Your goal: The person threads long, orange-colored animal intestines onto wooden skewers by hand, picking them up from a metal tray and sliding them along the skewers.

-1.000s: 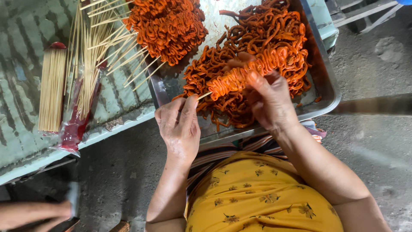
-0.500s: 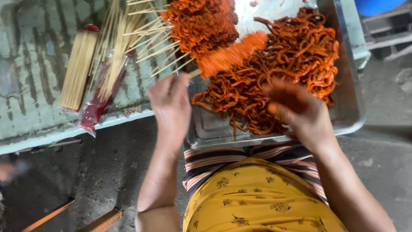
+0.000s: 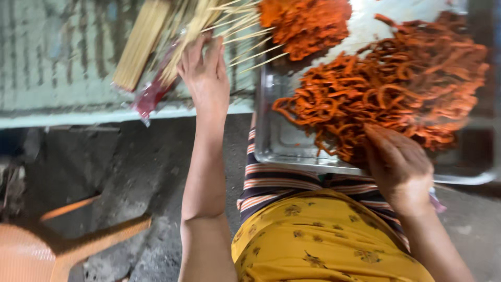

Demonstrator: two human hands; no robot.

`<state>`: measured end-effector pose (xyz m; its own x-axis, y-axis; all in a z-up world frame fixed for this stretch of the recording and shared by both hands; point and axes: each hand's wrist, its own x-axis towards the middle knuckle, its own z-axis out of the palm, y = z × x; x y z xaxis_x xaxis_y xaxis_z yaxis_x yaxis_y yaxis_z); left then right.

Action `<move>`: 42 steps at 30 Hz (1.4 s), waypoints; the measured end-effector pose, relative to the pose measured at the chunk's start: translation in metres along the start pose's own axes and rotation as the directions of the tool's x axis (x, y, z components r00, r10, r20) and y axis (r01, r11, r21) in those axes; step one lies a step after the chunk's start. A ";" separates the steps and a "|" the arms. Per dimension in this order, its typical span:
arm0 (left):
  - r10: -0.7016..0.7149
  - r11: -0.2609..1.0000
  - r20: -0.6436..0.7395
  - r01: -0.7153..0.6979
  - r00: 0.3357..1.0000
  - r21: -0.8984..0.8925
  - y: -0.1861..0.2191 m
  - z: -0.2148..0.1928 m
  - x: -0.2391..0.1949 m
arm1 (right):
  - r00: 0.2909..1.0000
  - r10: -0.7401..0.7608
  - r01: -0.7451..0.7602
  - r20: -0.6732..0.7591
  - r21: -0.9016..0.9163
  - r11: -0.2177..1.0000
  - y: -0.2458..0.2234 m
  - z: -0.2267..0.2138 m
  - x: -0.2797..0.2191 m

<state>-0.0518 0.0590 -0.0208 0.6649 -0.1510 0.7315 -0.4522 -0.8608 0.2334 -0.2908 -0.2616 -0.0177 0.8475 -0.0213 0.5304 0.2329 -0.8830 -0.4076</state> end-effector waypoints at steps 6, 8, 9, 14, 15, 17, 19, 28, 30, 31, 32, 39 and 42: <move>-0.242 0.969 0.013 0.242 0.970 -0.047 -0.075 -0.037 -0.025 | 0.999 -0.021 0.019 -0.031 -0.052 0.998 -0.022 -0.007 0.022; -0.233 0.972 0.028 0.234 0.972 -0.012 -0.086 -0.048 -0.029 | 0.999 0.000 -0.003 -0.036 -0.078 0.997 -0.030 -0.011 0.029; -0.230 0.973 0.060 0.231 0.971 -0.013 -0.088 -0.048 -0.028 | 0.999 -0.004 0.000 -0.038 -0.089 0.996 -0.033 -0.011 0.031; -0.089 0.996 0.065 0.088 0.994 0.021 -0.094 -0.013 -0.009 | 0.998 0.059 -0.060 -0.022 -0.042 0.997 -0.030 -0.007 0.025; -0.075 0.997 0.057 0.074 0.996 0.031 -0.096 -0.002 -0.004 | 0.998 0.065 -0.066 -0.018 -0.052 0.996 -0.029 -0.007 0.021; -0.043 0.998 0.025 0.042 0.999 0.054 -0.102 0.020 0.010 | 0.998 0.066 -0.067 -0.022 -0.070 0.995 -0.023 -0.005 0.017; -0.061 0.996 0.054 0.058 0.997 0.060 -0.107 0.036 0.013 | 0.991 0.133 -0.132 0.013 -0.052 0.990 -0.022 -0.004 0.014; -0.139 0.965 0.196 0.088 0.971 0.246 -0.127 0.066 0.017 | 0.992 0.115 -0.111 0.049 -0.085 0.990 -0.017 -0.003 0.010; -0.154 0.962 0.175 0.108 0.972 0.249 -0.127 0.066 0.019 | 0.991 0.121 -0.118 0.048 -0.072 0.990 -0.019 -0.004 0.014; -0.151 0.963 0.144 0.113 0.978 0.245 -0.127 0.066 0.020 | 0.991 0.125 -0.123 0.046 -0.062 0.991 -0.019 -0.004 0.014; -0.147 0.964 0.115 0.116 0.982 0.239 -0.127 0.068 0.020 | 0.990 0.133 -0.130 0.044 -0.053 0.990 -0.020 -0.004 0.014; 0.024 0.987 0.249 0.017 0.968 -0.161 -0.106 0.074 -0.002 | 0.984 0.157 -0.147 0.084 -0.111 0.983 -0.019 -0.003 0.013; 0.126 0.987 0.328 -0.085 0.936 -0.135 -0.102 0.071 -0.002 | 0.987 0.139 -0.131 0.076 -0.092 0.987 -0.019 -0.003 0.014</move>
<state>0.0353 0.1122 -0.0914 0.7608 -0.4091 0.5038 -0.5833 -0.7713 0.2547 -0.2850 -0.2468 -0.0010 0.9055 -0.1075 0.4104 0.0747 -0.9118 -0.4038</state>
